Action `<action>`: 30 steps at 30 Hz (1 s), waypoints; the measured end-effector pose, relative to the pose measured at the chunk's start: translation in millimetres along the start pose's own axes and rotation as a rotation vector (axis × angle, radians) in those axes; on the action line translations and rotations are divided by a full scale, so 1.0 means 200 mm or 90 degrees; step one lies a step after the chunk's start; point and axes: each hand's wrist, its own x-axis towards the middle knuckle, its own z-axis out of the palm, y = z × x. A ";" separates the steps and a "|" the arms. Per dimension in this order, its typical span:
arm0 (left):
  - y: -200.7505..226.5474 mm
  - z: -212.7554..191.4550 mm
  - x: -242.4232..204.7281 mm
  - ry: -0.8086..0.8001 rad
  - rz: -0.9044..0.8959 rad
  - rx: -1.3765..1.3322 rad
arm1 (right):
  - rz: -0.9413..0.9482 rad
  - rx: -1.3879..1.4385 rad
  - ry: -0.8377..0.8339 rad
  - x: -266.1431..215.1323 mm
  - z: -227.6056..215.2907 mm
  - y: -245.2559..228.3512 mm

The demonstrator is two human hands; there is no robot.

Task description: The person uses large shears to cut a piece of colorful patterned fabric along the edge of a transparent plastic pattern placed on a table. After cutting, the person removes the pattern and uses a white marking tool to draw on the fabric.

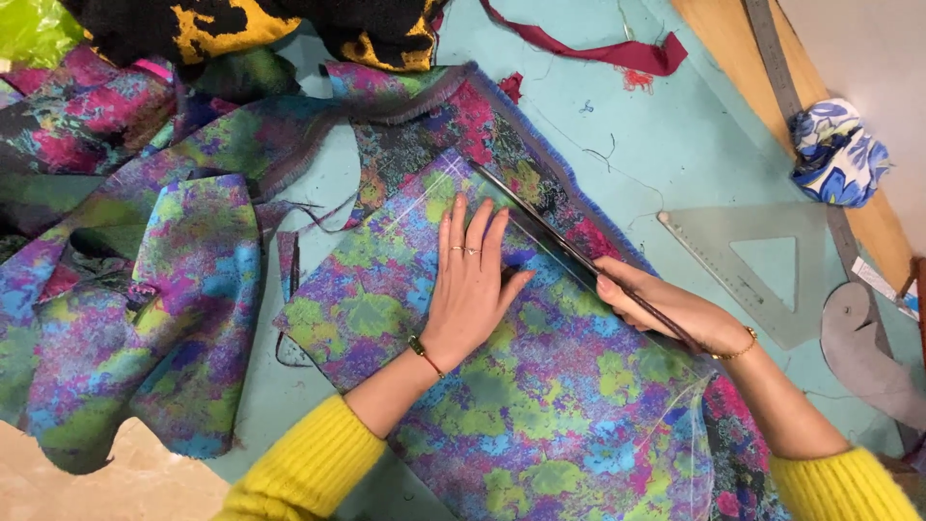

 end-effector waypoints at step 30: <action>0.00 0.00 -0.01 0.012 0.020 0.014 | 0.002 0.070 0.030 0.03 0.13 -0.12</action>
